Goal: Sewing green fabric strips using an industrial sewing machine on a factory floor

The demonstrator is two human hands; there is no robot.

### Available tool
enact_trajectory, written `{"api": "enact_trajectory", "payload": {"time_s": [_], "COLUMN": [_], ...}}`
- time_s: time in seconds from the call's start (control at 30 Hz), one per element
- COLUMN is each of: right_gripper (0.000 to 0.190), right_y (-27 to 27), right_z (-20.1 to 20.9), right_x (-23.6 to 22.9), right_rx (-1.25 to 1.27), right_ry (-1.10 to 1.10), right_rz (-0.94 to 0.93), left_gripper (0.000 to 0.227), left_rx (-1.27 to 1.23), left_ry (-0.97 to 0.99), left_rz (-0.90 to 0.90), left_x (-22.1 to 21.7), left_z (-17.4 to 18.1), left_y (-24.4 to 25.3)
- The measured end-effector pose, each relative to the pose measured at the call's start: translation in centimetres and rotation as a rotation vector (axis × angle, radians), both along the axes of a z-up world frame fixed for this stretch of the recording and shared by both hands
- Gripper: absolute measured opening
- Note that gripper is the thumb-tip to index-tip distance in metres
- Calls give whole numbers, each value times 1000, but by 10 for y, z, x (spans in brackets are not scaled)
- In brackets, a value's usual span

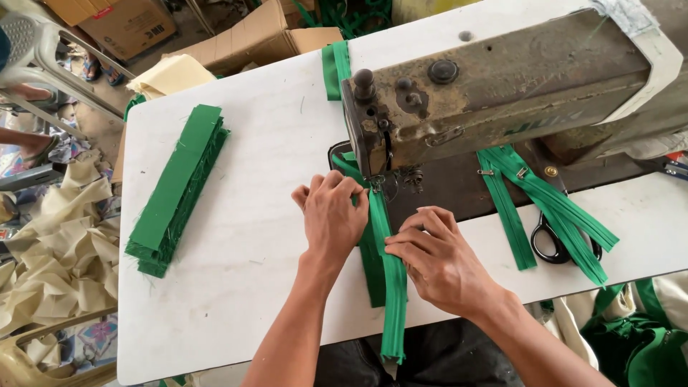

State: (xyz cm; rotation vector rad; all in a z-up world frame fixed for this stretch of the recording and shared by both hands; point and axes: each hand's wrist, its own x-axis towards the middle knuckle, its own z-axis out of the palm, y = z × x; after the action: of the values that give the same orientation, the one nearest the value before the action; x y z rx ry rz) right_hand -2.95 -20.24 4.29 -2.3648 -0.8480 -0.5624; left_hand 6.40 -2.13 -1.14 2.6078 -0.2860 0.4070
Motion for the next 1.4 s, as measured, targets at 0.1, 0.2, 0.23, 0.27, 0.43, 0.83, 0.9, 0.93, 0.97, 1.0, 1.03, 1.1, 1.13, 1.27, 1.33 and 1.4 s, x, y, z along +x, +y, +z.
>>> {"api": "enact_trajectory", "payload": {"time_s": [0.1,0.2,0.23,0.27,0.43,0.83,0.9,0.93,0.97,1.0,1.03,1.1,1.13,1.27,1.33,1.4], "right_gripper": [11,11,15,15,16,11,14,17,17,18,20,22,25,26,27,24], "right_y": [4,9,10,11,5,10,8,8,7,7,7,4,3,1,1,1], "right_z": [-10,-6,-2,-6,-15,-14,-13,-13,-15,-17,-20,-22,-23,-22,-20,-15], "right_x": [-1,-6,-8,-11,-18,-18,-18,-19,-19,-20,-21,-22,-22,-18,-18,-20], "right_rx": [-35,-122,-190,-190,-224,-186,-194,-207,-204,-205,-206,-225,-247,-178,20,40], "right_ry": [13,20,22,23,163,127,127,131,131,113,95,101,102,119,256,237], "right_rz": [9,35,52,53,70,22,24,36,37,33,29,30,35,46,16,10], "left_gripper": [13,22,28,28,31,29,8,18,18,21,24,29,35,44,60,72], "left_rx": [47,40,25,25,84,57,40,19,22,18,14,42,69,111,129,155], "left_ry": [-43,-21,-8,-8,-1,-62,-59,-49,-49,-56,-62,-42,-25,-8,44,65], "left_rz": [25,-13,-76,-76,-94,-94,-41,22,22,-94,-210,-299,-382,-418,-428,-415], "left_x": [3,6,8,9,10,76,52,39,17,-6,-28,-56,-70,-83,-84,-81], "left_z": [4,9,10,11,18,3,5,5,15,25,35,37,38,39,42,39], "left_y": [-4,2,6,7,6,2,10,15,19,23,27,34,38,47,49,45]}}
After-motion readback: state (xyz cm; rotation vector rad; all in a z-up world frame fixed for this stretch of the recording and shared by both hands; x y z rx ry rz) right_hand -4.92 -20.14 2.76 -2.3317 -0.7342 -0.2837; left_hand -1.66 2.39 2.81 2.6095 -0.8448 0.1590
